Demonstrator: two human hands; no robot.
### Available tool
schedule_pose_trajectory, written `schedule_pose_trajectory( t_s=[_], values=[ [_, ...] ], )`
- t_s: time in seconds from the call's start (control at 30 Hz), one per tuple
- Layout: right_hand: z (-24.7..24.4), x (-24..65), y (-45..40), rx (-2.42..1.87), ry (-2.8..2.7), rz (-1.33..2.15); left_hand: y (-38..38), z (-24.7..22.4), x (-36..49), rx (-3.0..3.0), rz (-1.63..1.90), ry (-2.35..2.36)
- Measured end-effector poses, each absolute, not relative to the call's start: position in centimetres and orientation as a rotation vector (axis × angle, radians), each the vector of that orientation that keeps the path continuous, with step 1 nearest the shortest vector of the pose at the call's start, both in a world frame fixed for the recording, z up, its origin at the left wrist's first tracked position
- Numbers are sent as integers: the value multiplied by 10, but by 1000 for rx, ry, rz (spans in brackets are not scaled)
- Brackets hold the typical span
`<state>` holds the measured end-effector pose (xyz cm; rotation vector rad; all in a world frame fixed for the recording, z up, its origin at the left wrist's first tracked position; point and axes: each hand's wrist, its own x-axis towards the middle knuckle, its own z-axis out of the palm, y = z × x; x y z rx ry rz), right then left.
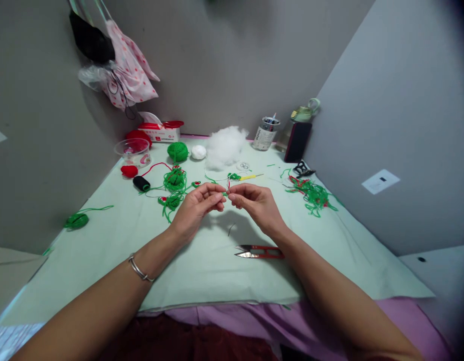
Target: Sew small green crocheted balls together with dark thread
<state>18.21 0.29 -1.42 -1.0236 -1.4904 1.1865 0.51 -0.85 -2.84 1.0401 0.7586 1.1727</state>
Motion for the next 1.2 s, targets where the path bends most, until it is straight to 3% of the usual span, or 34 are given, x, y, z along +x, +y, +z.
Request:
schedule_pose_trajectory(
  t_s=[0.5, 1.2],
  values=[
    [-16, 182, 2, -1036, -1563, 1083, -8, -33, 8, 1288, 1245, 965],
    [-17, 182, 0, -1040, -1631, 1050, -4, -29, 6, 1001, 1229, 884]
  ],
)
